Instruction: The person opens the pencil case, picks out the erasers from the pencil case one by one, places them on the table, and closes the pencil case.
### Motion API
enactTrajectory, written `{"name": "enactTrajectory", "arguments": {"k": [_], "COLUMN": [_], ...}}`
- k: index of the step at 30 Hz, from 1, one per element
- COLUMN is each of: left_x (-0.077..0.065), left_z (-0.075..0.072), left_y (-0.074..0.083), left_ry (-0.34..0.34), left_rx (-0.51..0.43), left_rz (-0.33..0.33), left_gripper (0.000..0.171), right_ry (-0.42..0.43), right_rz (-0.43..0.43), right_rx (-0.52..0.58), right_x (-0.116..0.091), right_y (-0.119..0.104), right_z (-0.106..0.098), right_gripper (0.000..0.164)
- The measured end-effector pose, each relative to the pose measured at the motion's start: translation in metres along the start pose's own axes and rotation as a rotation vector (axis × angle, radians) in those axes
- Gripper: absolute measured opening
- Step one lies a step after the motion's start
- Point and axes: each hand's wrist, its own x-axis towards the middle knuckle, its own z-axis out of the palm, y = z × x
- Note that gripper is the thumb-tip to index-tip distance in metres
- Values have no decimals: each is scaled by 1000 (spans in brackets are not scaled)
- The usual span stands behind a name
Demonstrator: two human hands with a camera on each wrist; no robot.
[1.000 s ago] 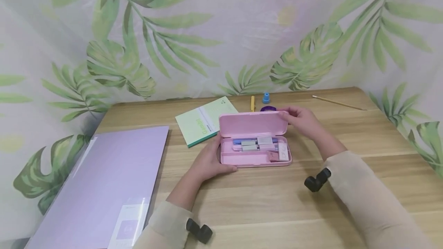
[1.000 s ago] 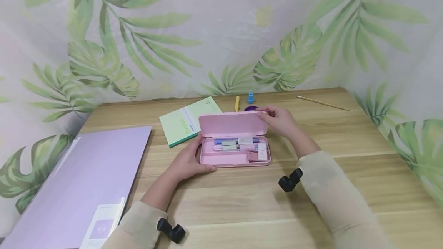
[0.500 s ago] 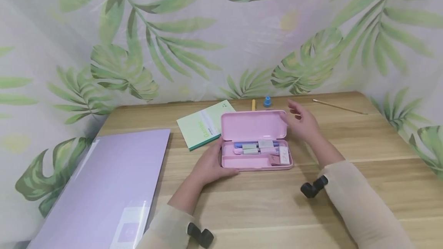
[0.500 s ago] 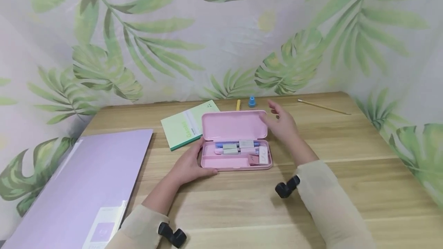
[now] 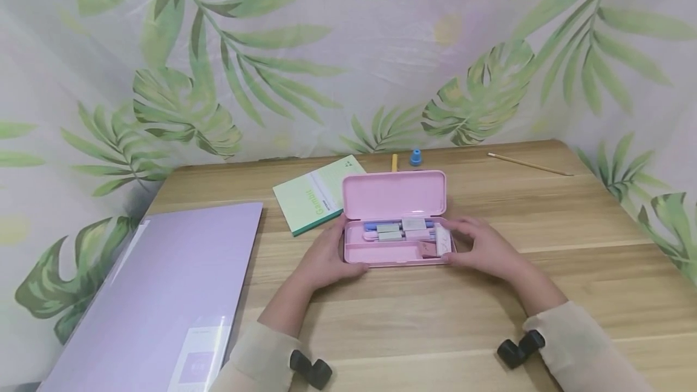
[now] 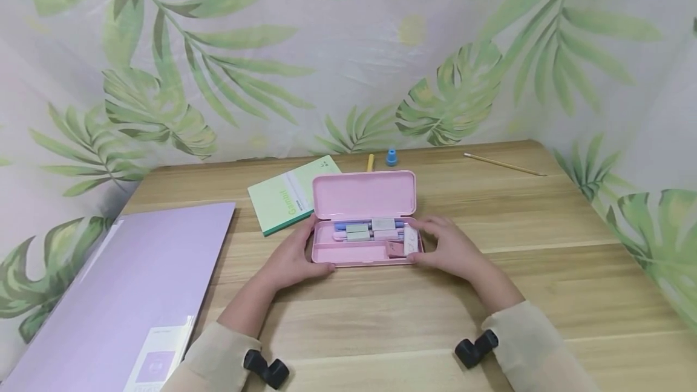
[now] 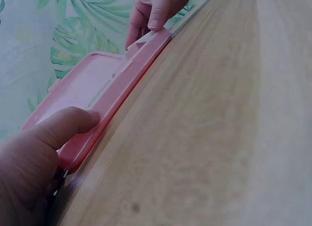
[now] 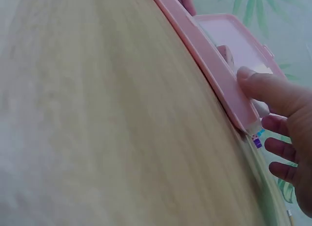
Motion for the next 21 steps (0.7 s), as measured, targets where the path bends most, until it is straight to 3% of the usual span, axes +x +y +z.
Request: {"name": "enactTrajectory", "arguments": {"k": [7, 11, 15, 21], "left_x": [-1, -1, 0, -1], "left_z": [-1, 0, 1, 0], "left_y": [3, 3, 3, 3], "left_ry": [5, 3, -2, 1], "left_rx": [-1, 0, 2, -4], "left_rz": [-15, -34, -52, -36], "left_gripper": [120, 120, 120, 120], "right_ry": [3, 38, 86, 50], "right_rz": [-29, 2, 59, 155], "right_rx": [-44, -6, 7, 50], "right_x": [0, -3, -9, -16], "right_y": [-1, 3, 19, 53], "right_z": [0, -11, -29, -43], "right_gripper": [76, 73, 72, 74]}}
